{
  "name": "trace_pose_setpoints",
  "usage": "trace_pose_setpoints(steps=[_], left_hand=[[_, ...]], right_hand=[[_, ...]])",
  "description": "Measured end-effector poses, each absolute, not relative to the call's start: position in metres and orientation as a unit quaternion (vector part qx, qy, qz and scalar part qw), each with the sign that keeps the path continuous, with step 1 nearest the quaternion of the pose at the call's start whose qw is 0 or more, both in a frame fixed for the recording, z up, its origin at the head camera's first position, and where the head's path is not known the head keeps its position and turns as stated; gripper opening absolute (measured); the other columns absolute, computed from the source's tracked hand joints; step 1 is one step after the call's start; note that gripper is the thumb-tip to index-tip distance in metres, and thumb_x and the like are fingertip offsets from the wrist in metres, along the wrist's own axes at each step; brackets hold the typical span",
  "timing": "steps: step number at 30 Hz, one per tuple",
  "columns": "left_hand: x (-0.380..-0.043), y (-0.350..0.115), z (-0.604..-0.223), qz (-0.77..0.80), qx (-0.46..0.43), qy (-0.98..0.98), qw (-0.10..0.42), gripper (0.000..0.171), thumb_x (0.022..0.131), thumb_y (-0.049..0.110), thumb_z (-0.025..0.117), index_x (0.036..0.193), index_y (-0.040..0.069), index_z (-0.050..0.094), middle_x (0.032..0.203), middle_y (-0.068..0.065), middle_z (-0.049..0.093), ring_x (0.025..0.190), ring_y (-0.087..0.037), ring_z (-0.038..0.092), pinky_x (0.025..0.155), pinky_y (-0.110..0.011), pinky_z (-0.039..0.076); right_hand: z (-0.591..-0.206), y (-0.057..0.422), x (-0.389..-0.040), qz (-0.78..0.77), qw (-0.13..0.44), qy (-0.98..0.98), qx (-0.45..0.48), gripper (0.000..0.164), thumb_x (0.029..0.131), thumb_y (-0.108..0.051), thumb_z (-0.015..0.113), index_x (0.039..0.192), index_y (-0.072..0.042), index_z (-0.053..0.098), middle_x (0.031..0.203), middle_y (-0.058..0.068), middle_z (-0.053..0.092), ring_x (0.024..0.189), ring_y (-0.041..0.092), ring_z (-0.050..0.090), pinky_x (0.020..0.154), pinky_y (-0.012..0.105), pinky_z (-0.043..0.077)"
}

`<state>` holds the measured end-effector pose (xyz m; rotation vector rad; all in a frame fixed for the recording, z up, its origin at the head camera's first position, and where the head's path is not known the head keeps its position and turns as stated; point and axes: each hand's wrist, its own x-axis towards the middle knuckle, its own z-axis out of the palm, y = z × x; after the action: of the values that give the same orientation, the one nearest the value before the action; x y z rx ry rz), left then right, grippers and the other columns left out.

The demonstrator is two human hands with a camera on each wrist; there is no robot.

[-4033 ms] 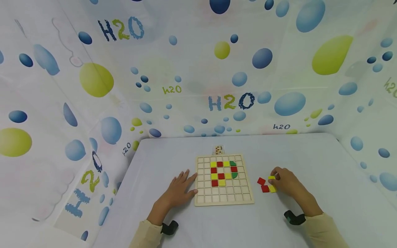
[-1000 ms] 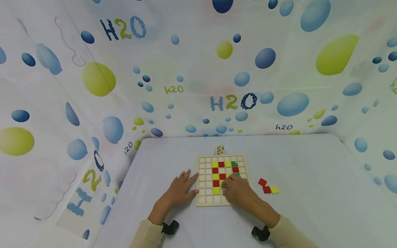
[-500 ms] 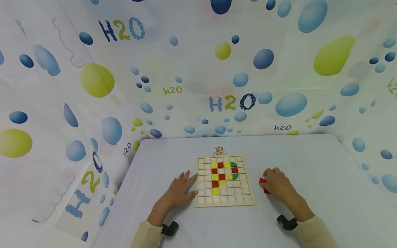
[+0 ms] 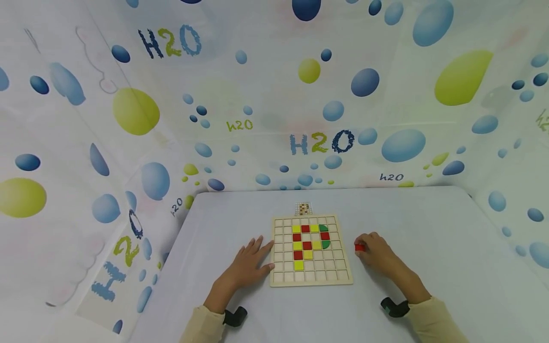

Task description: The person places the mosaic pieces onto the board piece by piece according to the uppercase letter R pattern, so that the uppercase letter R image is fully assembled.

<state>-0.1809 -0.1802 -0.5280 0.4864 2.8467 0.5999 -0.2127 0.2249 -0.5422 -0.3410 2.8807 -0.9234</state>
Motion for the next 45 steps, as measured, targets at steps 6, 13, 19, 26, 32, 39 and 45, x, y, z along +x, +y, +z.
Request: trace_pose_setpoints(steps=[6, 13, 19, 26, 32, 39, 45], left_hand=[[-0.180, -0.180, -0.527, 0.203, 0.162, 0.961, 0.096, 0.067, 0.104, 0.043, 0.062, 0.163, 0.018, 0.043, 0.172, -0.020, 0.028, 0.160, -0.045, 0.022, 0.126, -0.068, 0.020], [-0.179, -0.180, -0.527, 0.206, 0.158, 0.961, 0.099, 0.067, 0.104, 0.043, 0.061, 0.163, 0.018, 0.042, 0.172, -0.020, 0.027, 0.160, -0.044, 0.021, 0.126, -0.067, 0.019], [-0.179, -0.180, -0.528, 0.209, 0.161, 0.959, 0.100, 0.067, 0.104, 0.043, 0.061, 0.163, 0.018, 0.042, 0.172, -0.020, 0.027, 0.160, -0.044, 0.022, 0.126, -0.068, 0.019], [-0.180, -0.180, -0.526, 0.211, 0.162, 0.959, 0.100, 0.067, 0.104, 0.043, 0.061, 0.163, 0.018, 0.042, 0.173, -0.021, 0.027, 0.160, -0.045, 0.021, 0.126, -0.068, 0.018], [-0.180, -0.179, -0.524, 0.209, 0.159, 0.960, 0.101, 0.067, 0.104, 0.043, 0.062, 0.163, 0.018, 0.042, 0.173, -0.020, 0.027, 0.160, -0.045, 0.021, 0.127, -0.067, 0.018], [-0.180, -0.179, -0.523, 0.204, 0.159, 0.960, 0.104, 0.067, 0.104, 0.043, 0.062, 0.163, 0.018, 0.042, 0.173, -0.020, 0.027, 0.160, -0.044, 0.021, 0.126, -0.067, 0.019], [-0.180, -0.179, -0.523, 0.208, 0.161, 0.959, 0.103, 0.067, 0.104, 0.042, 0.062, 0.163, 0.017, 0.042, 0.173, -0.020, 0.027, 0.160, -0.044, 0.021, 0.126, -0.067, 0.019]], right_hand=[[-0.536, 0.213, -0.209, -0.321, 0.077, 0.939, -0.099, 0.022, 0.097, -0.010, 0.076, 0.116, -0.008, 0.067, 0.106, 0.010, 0.058, 0.100, 0.024, 0.058, 0.088, 0.044, 0.055], [-0.525, 0.174, -0.198, -0.334, 0.075, 0.933, -0.108, 0.027, 0.096, -0.017, 0.079, 0.120, -0.016, 0.067, 0.111, 0.005, 0.059, 0.103, 0.022, 0.057, 0.092, 0.040, 0.057], [-0.534, 0.143, -0.192, -0.306, 0.069, 0.938, -0.147, 0.028, 0.093, -0.021, 0.082, 0.115, -0.020, 0.066, 0.102, -0.003, 0.057, 0.094, 0.014, 0.052, 0.084, 0.032, 0.054], [-0.538, 0.131, -0.182, -0.305, 0.058, 0.931, -0.193, 0.021, 0.090, -0.016, 0.085, 0.097, -0.022, 0.067, 0.098, -0.007, 0.057, 0.097, 0.012, 0.053, 0.088, 0.035, 0.054], [-0.534, 0.134, -0.180, -0.302, 0.061, 0.925, -0.224, 0.017, 0.093, -0.017, 0.082, 0.103, -0.023, 0.070, 0.103, -0.008, 0.059, 0.102, 0.013, 0.053, 0.089, 0.041, 0.048], [-0.538, 0.139, -0.180, -0.315, 0.048, 0.917, -0.241, 0.015, 0.096, -0.017, 0.079, 0.107, -0.024, 0.071, 0.107, -0.012, 0.062, 0.104, 0.012, 0.056, 0.092, 0.042, 0.047], [-0.542, 0.139, -0.183, -0.315, 0.040, 0.917, -0.240, 0.016, 0.095, -0.018, 0.080, 0.106, -0.025, 0.071, 0.110, -0.011, 0.061, 0.106, 0.012, 0.055, 0.091, 0.040, 0.047]])
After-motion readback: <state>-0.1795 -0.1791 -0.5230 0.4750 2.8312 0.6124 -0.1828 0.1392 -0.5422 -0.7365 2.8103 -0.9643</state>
